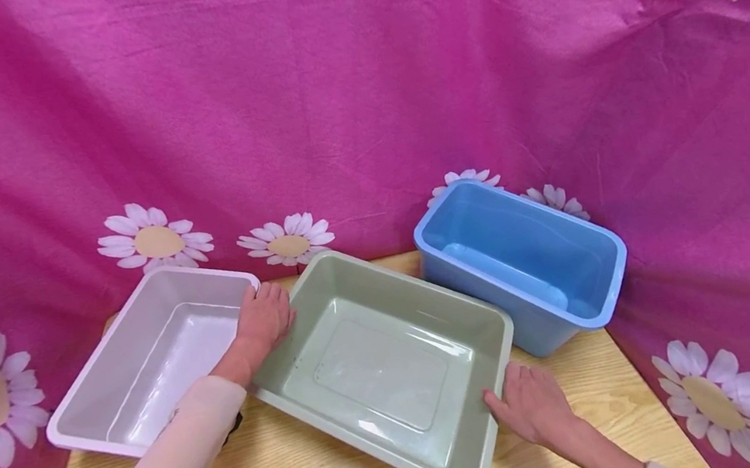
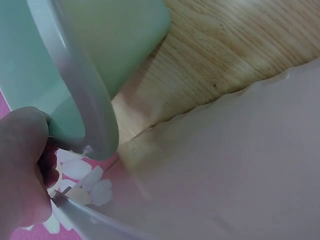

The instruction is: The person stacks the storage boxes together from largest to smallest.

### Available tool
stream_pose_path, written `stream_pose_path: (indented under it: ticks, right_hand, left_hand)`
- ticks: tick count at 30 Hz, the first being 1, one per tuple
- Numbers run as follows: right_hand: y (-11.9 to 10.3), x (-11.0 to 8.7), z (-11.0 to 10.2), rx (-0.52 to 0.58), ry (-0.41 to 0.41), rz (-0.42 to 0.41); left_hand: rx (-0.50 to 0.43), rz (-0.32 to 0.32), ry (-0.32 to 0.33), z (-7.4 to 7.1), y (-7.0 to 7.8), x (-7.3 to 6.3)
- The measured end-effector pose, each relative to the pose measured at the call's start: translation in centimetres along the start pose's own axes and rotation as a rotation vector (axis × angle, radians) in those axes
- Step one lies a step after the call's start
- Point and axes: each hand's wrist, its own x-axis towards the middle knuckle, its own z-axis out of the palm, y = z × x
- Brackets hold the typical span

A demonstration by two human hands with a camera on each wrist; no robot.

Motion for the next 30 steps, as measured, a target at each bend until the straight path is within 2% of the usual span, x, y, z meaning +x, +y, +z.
stream_pose_path:
  ticks: [6, 13, 19, 30]
  right_hand:
    - [0.1, -0.1, 0.1, 0.015, 0.036, -0.004]
    - [0.0, -0.4, -0.1, 0.036, 0.018, 0.022]
    - [0.3, -0.5, 0.0, 0.026, 0.039, 0.013]
    - [0.8, -0.4, -0.4, -0.032, 0.099, -0.036]
  left_hand:
    - [-0.001, 0.016, -0.02, 0.1, 0.0, 0.0]
    - [-0.032, 0.057, -0.024, 0.0, -0.4, -0.4]
    - [-0.109, 0.085, -0.005, -0.2, -0.9, -1.1]
    - [-0.267, 0.097, 0.045, -0.1, -1.7, -2.3]
